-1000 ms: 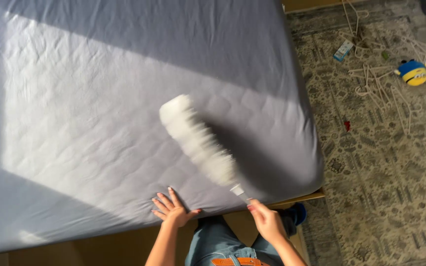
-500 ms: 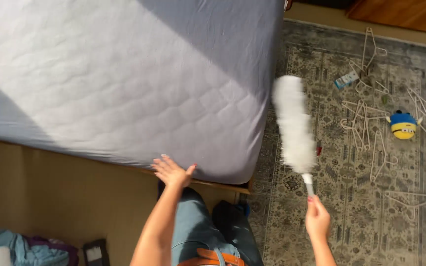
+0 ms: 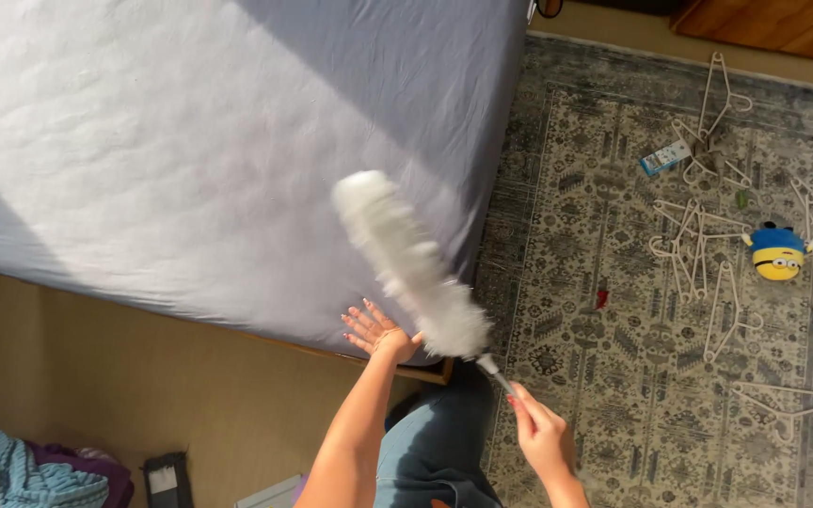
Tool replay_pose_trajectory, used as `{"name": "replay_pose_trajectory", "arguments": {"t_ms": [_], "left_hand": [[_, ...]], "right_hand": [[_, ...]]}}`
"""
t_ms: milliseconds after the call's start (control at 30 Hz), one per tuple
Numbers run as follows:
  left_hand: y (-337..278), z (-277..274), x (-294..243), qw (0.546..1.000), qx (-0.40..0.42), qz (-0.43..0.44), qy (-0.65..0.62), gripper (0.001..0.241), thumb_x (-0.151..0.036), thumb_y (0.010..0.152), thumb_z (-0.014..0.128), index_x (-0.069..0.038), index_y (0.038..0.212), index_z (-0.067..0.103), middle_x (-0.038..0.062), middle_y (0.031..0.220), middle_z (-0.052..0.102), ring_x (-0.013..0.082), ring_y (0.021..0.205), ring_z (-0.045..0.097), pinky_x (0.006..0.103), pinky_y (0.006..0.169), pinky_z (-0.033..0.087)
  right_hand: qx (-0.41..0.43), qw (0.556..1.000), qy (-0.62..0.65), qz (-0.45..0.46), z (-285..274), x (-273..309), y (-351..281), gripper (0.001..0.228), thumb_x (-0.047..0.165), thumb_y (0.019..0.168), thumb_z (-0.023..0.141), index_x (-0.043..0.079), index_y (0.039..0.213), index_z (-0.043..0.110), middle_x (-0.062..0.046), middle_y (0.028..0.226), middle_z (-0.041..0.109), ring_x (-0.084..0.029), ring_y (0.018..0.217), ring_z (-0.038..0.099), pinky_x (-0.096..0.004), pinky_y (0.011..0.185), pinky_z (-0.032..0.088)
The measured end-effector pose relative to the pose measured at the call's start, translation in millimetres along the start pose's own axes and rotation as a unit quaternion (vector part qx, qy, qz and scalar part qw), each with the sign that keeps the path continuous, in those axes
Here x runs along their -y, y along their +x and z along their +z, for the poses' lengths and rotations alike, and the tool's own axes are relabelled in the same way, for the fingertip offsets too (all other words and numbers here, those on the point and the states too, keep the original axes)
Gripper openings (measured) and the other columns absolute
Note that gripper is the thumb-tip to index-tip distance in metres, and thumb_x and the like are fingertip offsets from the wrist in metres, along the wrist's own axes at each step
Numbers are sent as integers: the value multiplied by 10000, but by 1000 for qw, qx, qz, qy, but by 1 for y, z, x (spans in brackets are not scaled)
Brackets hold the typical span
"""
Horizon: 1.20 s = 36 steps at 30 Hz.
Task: Dusting a bed surface with a handheld duster and then sweeping the surrounding floor with a broom and dustpan.
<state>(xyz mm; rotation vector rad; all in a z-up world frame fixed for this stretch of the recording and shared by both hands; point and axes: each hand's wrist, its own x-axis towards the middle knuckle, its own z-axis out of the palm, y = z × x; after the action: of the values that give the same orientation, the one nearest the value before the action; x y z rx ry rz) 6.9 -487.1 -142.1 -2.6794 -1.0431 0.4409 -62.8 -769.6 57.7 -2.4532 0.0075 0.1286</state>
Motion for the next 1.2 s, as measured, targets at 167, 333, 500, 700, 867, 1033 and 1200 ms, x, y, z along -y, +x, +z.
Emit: {"name": "replay_pose_trajectory", "arguments": {"t_ms": [167,333,500,700,867,1033,1200], "left_hand": [[-8,-33,-2,995,96,-20,-29,1561,-820,628,732,14,1569,-193,368,1619,-218,558,1477,-267,715,1149,-117],[-6,-98,19,932,324,-3,-163,1650,-904,610,727,17,1585,-235,347,1644,-264,513,1493,-311,675,1174,-151],[-10,-89,16,912,387,-14,-137,1682,-940,608,702,40,1565,-274,351,1630,-293,524,1473,-342,682,1160,-158],[-7,-100,15,905,415,-15,-90,1694,-956,606,697,37,1564,-285,355,1630,-307,532,1474,-335,687,1160,-133],[-7,-109,15,896,431,-43,-92,1705,-949,584,728,0,1578,-281,320,1642,-308,492,1492,-336,704,1164,-72],[-2,-110,3,887,439,-103,-97,1751,-963,548,749,-14,1589,-291,277,1661,-309,448,1507,-338,700,1171,-5],[29,-108,-61,848,282,-352,-278,1646,-926,541,709,10,1608,-124,296,1678,-100,466,1550,-122,679,1180,161]], "right_hand": [[153,971,-128,-136,-21,-48,91,297,350,984,567,323,1231,731,16,734,738,-127,535,654,-293,462,512],[224,963,-143,44,-69,-99,218,320,383,996,567,331,1261,739,-10,853,804,-150,603,706,-319,576,539],[45,998,-41,3,-63,-101,323,315,280,1032,623,197,1321,715,-83,969,801,-164,638,711,-332,572,522],[175,977,38,-119,-23,2,339,235,294,983,638,199,1147,778,-83,820,796,-170,564,720,-333,531,554],[377,880,-66,-283,-13,25,366,270,347,952,640,327,1198,750,-85,795,773,-243,679,719,-367,595,546],[318,923,-30,-213,-9,-66,493,232,338,929,665,320,1127,786,-104,828,782,-259,687,732,-377,607,558],[15,992,-108,-61,-40,-123,666,298,339,1032,595,207,1253,745,-199,767,709,-360,638,676,-498,576,521]]}}
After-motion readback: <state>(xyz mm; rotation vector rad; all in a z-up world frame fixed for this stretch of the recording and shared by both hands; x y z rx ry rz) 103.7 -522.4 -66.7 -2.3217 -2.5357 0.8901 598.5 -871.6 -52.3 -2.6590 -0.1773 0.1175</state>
